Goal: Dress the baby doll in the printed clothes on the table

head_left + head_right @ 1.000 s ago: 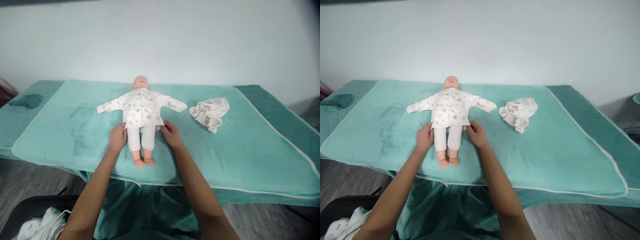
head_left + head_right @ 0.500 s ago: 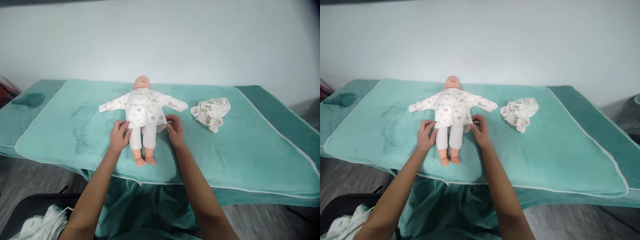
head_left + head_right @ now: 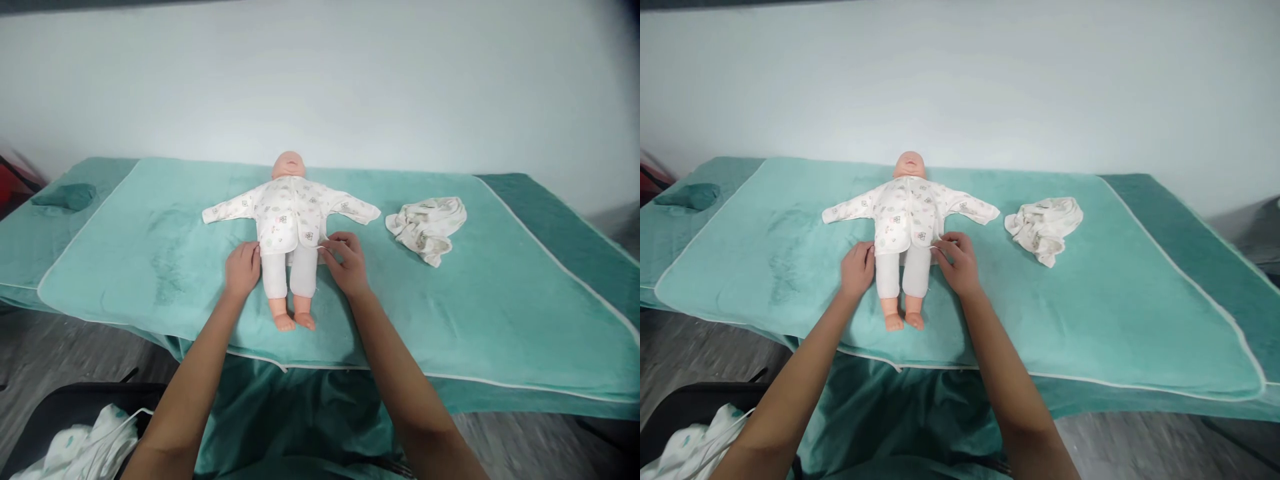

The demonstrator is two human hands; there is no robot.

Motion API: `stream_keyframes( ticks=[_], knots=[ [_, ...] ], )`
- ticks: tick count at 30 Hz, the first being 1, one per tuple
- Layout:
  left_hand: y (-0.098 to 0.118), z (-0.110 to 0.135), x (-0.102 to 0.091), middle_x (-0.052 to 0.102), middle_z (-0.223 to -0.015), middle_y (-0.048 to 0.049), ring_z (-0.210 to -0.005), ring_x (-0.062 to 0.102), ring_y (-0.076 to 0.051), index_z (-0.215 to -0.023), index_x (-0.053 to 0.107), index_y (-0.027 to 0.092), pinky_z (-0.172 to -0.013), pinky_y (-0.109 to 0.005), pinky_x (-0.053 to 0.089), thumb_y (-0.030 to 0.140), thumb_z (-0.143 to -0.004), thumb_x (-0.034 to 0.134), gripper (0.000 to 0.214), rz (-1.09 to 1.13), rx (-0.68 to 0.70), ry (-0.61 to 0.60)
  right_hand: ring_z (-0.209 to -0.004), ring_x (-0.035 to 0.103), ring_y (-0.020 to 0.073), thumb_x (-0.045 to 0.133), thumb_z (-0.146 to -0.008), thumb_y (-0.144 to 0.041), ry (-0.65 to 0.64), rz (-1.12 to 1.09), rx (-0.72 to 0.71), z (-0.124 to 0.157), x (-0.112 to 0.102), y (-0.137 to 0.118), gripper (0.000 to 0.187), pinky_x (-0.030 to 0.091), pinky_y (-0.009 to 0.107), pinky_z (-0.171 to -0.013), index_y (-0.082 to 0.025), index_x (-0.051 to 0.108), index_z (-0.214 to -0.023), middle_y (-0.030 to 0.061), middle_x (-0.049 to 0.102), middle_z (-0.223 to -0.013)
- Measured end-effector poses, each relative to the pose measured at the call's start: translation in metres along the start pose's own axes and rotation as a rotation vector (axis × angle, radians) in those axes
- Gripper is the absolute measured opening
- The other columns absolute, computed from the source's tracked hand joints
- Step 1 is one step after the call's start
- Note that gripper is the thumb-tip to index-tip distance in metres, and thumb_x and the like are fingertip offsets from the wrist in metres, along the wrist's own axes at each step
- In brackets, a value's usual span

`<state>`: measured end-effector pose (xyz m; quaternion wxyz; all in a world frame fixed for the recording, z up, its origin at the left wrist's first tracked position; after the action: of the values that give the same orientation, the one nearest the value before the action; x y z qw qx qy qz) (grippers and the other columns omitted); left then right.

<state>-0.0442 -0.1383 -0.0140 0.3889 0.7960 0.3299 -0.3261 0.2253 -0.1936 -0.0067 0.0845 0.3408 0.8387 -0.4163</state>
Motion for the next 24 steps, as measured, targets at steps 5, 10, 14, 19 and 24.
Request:
stream_keyframes(
  ticks=[5,10,14,19,24],
  knots=[
    [0.0,-0.001,0.0,0.073,-0.102,-0.0101,-0.096,0.067,-0.025,-0.113,0.067,0.018,-0.085,-0.038,0.05,0.035,-0.108,0.032,0.04,0.006,-0.003,0.001,-0.115,0.058,0.0298,0.065,-0.095,-0.034,-0.05,0.055,-0.097,0.003,0.002,-0.016,0.013,0.051,0.053,-0.097,-0.03,0.078,-0.098,0.0107,0.065,-0.124],
    [0.0,-0.001,-0.002,0.074,-0.102,-0.0112,-0.097,0.067,-0.025,-0.111,0.068,0.018,-0.087,-0.039,0.05,0.039,-0.108,0.03,0.044,0.034,-0.025,-0.013,-0.117,0.06,0.0277,0.062,-0.097,-0.037,0.068,-0.082,0.044,0.002,-0.001,-0.011,0.016,0.053,0.048,-0.095,-0.025,0.07,-0.104,0.0127,0.063,-0.125],
    [-0.001,0.0,-0.004,0.075,-0.105,-0.0099,-0.098,0.069,-0.024,-0.116,0.068,0.019,-0.09,-0.039,0.052,0.047,-0.106,0.034,0.044,0.112,-0.039,-0.026,-0.09,0.063,0.0221,0.061,-0.094,-0.047,0.103,-0.175,0.392,0.001,0.002,0.011,0.026,0.054,0.04,-0.081,-0.023,0.064,-0.103,0.0069,0.068,-0.099],
    [-0.004,0.0,-0.003,0.076,-0.11,-0.0097,-0.098,0.069,-0.025,-0.125,0.065,0.02,-0.092,-0.04,0.053,0.05,-0.105,0.039,0.045,0.13,-0.067,-0.031,-0.081,0.062,0.0193,0.06,-0.095,-0.052,-0.162,-0.188,0.348,0.001,0.012,0.01,0.03,0.051,0.038,-0.08,-0.024,0.067,-0.101,0.0048,0.072,-0.097],
    [-0.004,-0.002,-0.005,0.071,-0.112,-0.0109,-0.103,0.067,-0.024,-0.117,0.064,0.02,-0.093,-0.039,0.053,0.047,-0.106,0.035,0.041,0.16,-0.069,0.027,-0.084,0.063,0.0196,0.061,-0.094,-0.051,-0.056,-0.197,0.384,-0.001,0.009,0.013,0.029,0.052,0.037,-0.081,-0.022,0.067,-0.099,0.0053,0.072,-0.096]
  ],
)
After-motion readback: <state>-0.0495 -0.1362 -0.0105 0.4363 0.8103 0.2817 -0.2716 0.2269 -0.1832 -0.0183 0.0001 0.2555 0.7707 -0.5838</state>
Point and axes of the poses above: each hand's wrist, its own z-axis away from the middle knuckle, its own x-axis out of the palm, y = z × x, the point moved 3 cm from there along -z, towards the middle knuckle
